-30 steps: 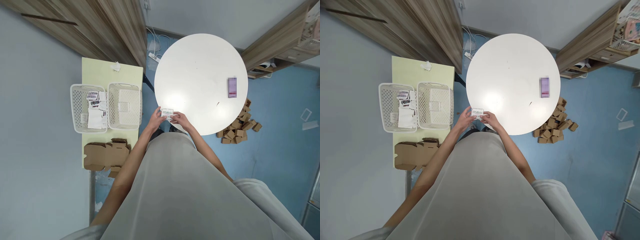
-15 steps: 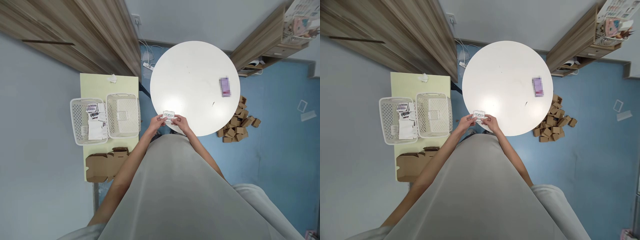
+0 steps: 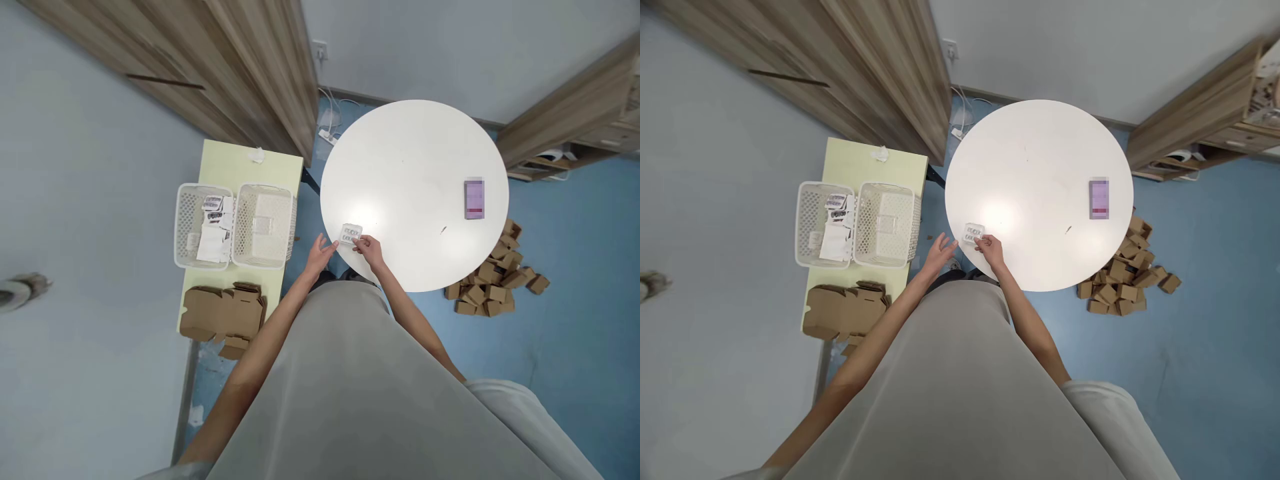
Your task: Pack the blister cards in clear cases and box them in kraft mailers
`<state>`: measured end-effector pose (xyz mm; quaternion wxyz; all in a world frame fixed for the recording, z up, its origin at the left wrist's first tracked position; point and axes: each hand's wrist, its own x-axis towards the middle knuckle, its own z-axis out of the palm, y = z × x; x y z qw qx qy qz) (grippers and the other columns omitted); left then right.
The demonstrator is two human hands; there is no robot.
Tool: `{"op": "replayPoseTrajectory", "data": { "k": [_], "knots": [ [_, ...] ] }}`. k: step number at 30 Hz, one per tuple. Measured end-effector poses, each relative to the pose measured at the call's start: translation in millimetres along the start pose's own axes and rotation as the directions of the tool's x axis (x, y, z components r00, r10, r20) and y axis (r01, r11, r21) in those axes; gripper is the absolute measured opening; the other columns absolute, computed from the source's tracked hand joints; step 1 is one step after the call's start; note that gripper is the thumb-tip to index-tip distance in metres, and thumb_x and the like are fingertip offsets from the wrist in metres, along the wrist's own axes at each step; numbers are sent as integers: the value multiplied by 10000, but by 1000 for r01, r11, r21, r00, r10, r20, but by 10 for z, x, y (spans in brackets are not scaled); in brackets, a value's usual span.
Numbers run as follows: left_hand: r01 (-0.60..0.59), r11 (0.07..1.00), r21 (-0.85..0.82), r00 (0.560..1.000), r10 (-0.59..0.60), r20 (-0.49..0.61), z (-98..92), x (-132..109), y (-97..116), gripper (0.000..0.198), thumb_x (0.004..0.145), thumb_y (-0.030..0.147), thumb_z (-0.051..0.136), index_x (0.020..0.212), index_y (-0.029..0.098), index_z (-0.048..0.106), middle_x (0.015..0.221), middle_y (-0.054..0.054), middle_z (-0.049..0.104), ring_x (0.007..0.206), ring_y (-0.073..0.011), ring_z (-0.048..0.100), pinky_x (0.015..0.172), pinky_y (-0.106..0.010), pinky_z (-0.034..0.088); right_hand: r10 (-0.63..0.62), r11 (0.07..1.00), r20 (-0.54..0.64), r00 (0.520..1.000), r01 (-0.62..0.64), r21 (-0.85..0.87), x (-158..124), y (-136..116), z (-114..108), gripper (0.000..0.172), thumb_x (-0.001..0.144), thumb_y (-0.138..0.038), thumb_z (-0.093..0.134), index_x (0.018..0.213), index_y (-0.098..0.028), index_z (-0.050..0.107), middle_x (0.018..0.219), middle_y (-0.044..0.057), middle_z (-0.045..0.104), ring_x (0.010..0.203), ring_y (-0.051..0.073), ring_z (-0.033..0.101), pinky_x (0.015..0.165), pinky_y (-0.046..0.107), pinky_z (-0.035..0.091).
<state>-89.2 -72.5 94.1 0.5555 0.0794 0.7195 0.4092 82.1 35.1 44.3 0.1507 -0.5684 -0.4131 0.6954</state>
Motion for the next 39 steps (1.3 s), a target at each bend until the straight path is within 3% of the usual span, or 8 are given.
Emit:
{"op": "replayPoseTrajectory", "data": {
  "k": [9,15,20,24,27,31,35,39],
  "knots": [
    [83,982,-167,964,-121,-238,-207,-582,-490,1027,983,573,810,1788,222,279,1814,-235,363,1634,-367,474,1241,-465,520,32,987,21,999,-28,-161,838,-86,145,270,942,-361,820,1093,-186,681,968,41,781,796,163,790,808,281,613],
    [89,973,-214,939,-154,-308,-301,-806,-726,885,964,567,828,1672,176,467,1727,-260,498,1584,-389,535,1211,-489,543,40,978,45,998,-30,-205,862,-98,84,329,968,-316,771,1244,-150,703,1107,89,805,801,159,780,859,317,635],
    [35,979,-199,951,-94,-295,-389,-939,-864,708,962,547,800,1536,184,599,1597,-239,642,1509,-374,612,1182,-493,558,-19,983,47,999,27,-184,361,-60,-41,416,917,-408,815,1241,-160,728,1224,122,790,889,189,795,954,371,637],
    [-5,980,-196,978,-36,-207,-533,-1158,-1165,616,908,559,815,1369,167,700,1374,-209,778,1325,-351,735,1128,-491,589,-57,988,83,995,68,-137,-174,139,111,480,864,-515,850,1187,-176,745,1148,110,805,959,211,799,961,370,626],
    [-67,972,-225,986,30,-164,-733,-1420,-1522,535,883,629,807,1163,174,768,1072,-148,835,1135,-321,801,1066,-475,615,-64,983,150,987,89,-163,-620,366,433,508,845,-563,858,1165,-184,748,1138,117,816,971,222,798,934,365,623],
    [-162,949,-271,978,119,-169,-1124,-1846,-2055,535,891,718,753,789,193,726,715,-68,708,893,-287,812,884,-398,630,-85,963,305,949,157,-219,-1315,723,1000,542,853,-617,846,1188,-201,758,1231,137,818,1004,231,802,941,373,625],
    [-222,908,-357,944,108,-311,-1564,-2299,-2612,569,913,683,728,614,218,594,545,1,525,720,-236,771,736,-322,572,-57,930,466,883,217,-298,-2073,1128,1536,567,856,-671,833,1190,-219,761,1221,125,826,1021,229,807,967,383,618],
    [-232,851,-470,884,-17,-467,-1865,-2781,-3249,531,952,617,691,623,216,577,520,28,468,596,-185,693,651,-291,518,49,883,589,806,240,-402,-2731,1576,1958,559,865,-693,830,1174,-232,764,1193,104,830,1012,223,806,966,378,611]
  ]
}}
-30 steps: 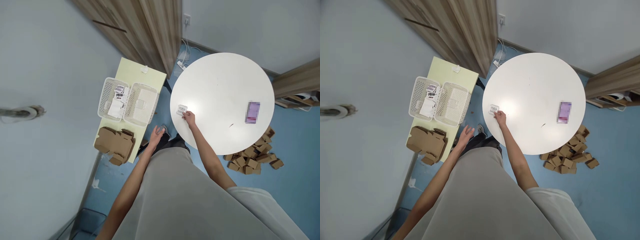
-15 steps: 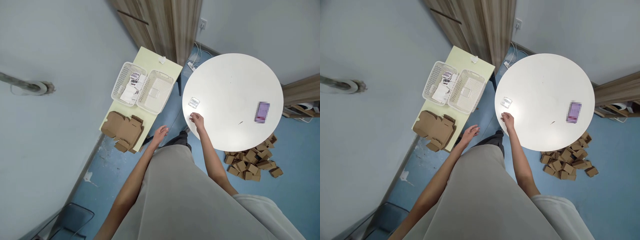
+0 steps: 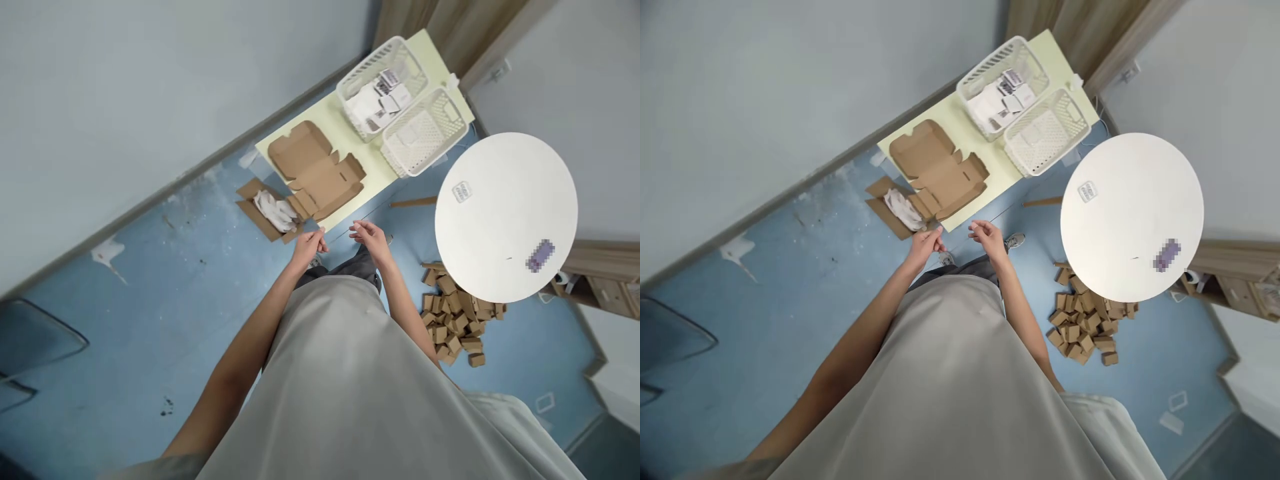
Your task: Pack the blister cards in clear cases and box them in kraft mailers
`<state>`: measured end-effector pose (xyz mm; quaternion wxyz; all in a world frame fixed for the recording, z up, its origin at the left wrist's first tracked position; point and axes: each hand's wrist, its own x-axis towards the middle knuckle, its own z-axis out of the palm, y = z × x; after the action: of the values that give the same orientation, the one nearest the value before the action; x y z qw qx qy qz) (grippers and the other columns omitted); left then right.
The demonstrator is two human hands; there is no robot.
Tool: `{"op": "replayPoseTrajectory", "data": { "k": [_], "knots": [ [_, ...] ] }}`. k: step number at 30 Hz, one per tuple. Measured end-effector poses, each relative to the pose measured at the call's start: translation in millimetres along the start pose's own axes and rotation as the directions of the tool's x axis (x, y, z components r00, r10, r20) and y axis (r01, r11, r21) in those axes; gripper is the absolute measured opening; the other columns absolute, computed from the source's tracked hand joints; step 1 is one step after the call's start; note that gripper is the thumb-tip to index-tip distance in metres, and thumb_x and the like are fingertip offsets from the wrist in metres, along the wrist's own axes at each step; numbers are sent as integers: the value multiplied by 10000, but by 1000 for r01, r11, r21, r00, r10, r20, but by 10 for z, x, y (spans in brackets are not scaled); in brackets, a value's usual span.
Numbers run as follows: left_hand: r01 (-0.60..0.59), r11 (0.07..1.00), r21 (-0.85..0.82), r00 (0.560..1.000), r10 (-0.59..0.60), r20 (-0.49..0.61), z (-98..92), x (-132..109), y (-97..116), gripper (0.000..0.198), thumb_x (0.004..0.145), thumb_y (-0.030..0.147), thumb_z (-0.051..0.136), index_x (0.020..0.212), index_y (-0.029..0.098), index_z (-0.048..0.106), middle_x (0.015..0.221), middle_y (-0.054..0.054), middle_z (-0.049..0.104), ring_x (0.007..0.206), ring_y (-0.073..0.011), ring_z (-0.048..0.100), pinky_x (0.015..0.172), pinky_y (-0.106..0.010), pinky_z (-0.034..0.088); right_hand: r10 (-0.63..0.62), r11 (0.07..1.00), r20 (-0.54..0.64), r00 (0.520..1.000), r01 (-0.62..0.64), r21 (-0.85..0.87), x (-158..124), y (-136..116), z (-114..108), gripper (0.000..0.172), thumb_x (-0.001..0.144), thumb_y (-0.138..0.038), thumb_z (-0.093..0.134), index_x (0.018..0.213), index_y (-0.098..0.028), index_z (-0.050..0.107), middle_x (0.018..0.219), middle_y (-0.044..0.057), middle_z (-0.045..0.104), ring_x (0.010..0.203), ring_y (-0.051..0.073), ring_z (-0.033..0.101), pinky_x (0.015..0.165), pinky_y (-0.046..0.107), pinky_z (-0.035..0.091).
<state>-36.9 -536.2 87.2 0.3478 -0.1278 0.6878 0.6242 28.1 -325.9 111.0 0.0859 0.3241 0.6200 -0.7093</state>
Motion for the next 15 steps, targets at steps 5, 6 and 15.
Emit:
{"op": "replayPoseTrajectory", "data": {
  "k": [5,6,15],
  "knots": [
    [94,968,-233,978,-134,-162,-734,-388,-461,318,951,481,654,854,183,708,578,38,525,596,-165,666,657,-285,534,92,987,182,979,-65,-147,-127,194,856,548,834,-687,859,1104,-220,768,1108,75,832,934,198,796,928,350,621],
    [108,955,-276,969,-163,-184,-840,-444,-542,269,929,437,655,912,178,723,601,34,557,616,-166,678,675,-287,546,111,981,208,972,-75,-176,-126,232,995,537,829,-677,868,1088,-218,767,1084,68,833,917,194,793,920,348,625],
    [172,876,-450,901,-325,-289,-1351,-315,-957,337,813,304,691,1121,167,704,1133,-153,825,978,-234,808,982,-396,599,250,925,335,908,-122,-361,156,490,1781,387,878,-566,854,993,-212,746,967,38,806,844,180,764,865,331,641]
  ]
}}
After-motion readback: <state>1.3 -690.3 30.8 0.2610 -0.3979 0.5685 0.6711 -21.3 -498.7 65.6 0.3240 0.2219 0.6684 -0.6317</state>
